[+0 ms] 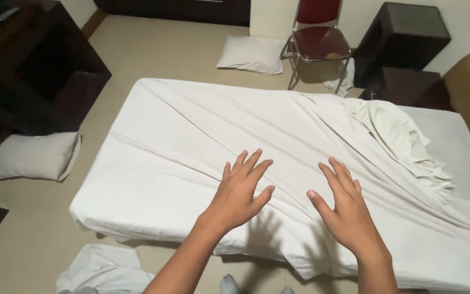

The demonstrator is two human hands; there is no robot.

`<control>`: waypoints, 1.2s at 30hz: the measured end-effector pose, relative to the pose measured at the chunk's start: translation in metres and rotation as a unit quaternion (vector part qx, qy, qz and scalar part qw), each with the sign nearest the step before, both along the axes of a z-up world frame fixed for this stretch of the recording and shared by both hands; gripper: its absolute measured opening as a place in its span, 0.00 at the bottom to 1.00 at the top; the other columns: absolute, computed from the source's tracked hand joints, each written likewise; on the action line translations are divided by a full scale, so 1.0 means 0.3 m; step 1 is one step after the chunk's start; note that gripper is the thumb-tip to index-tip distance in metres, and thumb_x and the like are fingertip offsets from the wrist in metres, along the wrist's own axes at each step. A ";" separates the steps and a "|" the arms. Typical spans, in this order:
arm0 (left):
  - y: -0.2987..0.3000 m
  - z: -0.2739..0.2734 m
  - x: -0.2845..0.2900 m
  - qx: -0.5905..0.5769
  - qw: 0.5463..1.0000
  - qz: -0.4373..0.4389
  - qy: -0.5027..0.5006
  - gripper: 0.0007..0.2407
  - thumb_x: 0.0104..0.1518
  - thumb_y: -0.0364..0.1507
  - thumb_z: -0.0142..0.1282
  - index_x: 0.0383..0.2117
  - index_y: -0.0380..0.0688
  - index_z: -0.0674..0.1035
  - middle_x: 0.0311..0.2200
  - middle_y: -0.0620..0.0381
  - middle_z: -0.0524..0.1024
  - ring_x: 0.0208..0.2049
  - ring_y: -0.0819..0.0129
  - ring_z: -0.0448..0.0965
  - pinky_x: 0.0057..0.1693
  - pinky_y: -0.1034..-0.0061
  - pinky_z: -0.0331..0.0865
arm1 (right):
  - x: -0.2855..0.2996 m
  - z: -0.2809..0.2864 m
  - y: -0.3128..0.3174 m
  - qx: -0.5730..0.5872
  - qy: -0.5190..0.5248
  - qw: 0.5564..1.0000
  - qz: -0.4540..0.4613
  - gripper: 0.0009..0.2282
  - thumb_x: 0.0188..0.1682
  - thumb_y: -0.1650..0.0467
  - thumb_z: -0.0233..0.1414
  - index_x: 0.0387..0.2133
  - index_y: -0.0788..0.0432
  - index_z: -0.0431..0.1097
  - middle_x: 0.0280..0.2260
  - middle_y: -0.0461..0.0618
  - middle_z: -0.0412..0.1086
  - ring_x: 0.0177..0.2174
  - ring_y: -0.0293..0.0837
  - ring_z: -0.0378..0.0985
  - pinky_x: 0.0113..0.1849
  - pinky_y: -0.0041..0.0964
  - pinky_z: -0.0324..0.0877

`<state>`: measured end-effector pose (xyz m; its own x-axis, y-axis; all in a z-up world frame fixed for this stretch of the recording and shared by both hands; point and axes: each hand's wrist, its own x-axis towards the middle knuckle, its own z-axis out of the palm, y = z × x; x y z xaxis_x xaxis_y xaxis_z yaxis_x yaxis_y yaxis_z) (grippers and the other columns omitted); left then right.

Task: The person spreads a white fitted sheet over a mattress, smoothing the fabric and tucking the corners under the mattress. They move around the bed to ensure the sheet is evenly distributed and properly fitted.

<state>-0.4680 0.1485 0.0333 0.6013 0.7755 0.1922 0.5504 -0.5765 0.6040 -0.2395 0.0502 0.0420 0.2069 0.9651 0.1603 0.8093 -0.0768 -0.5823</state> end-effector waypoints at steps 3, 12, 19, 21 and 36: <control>-0.019 -0.031 0.028 -0.011 1.000 -0.001 -0.005 0.24 0.58 0.38 0.56 0.62 0.49 0.70 0.69 0.45 0.58 0.70 0.39 0.51 0.67 0.37 0.46 | 0.052 -0.047 -0.014 0.002 -0.004 1.000 0.006 0.28 0.48 0.59 0.53 0.62 0.57 0.62 0.68 0.57 0.52 0.67 0.56 0.50 0.62 0.61 0.44; -0.088 -0.119 0.075 -0.034 0.999 0.013 -0.004 0.23 0.59 0.37 0.55 0.61 0.48 0.71 0.69 0.46 0.58 0.70 0.39 0.51 0.67 0.38 0.46 | 0.116 -0.140 -0.064 -0.025 -0.015 0.999 0.013 0.28 0.50 0.59 0.52 0.63 0.58 0.60 0.68 0.57 0.50 0.67 0.58 0.47 0.63 0.58 0.43; -0.120 -0.206 0.065 -0.021 1.000 0.017 0.012 0.23 0.58 0.38 0.55 0.61 0.46 0.71 0.68 0.44 0.60 0.69 0.38 0.52 0.66 0.36 0.48 | 0.109 -0.215 -0.092 -0.019 -0.023 0.999 0.016 0.28 0.50 0.60 0.52 0.62 0.58 0.61 0.68 0.57 0.51 0.67 0.58 0.47 0.62 0.59 0.43; -0.127 -0.243 0.059 -0.014 1.000 0.013 0.009 0.23 0.59 0.37 0.56 0.60 0.46 0.71 0.68 0.43 0.59 0.69 0.37 0.51 0.65 0.35 0.47 | 0.109 -0.240 -0.094 -0.030 -0.037 0.999 0.011 0.27 0.50 0.59 0.52 0.61 0.58 0.61 0.68 0.56 0.51 0.67 0.57 0.48 0.62 0.59 0.44; -0.288 -0.654 0.030 0.023 1.000 0.010 0.004 0.23 0.58 0.37 0.56 0.60 0.47 0.72 0.67 0.44 0.62 0.68 0.37 0.54 0.65 0.34 0.50 | 0.100 -0.659 -0.301 -0.026 -0.026 0.999 -0.003 0.28 0.50 0.58 0.51 0.63 0.57 0.61 0.68 0.58 0.51 0.67 0.59 0.47 0.61 0.62 0.43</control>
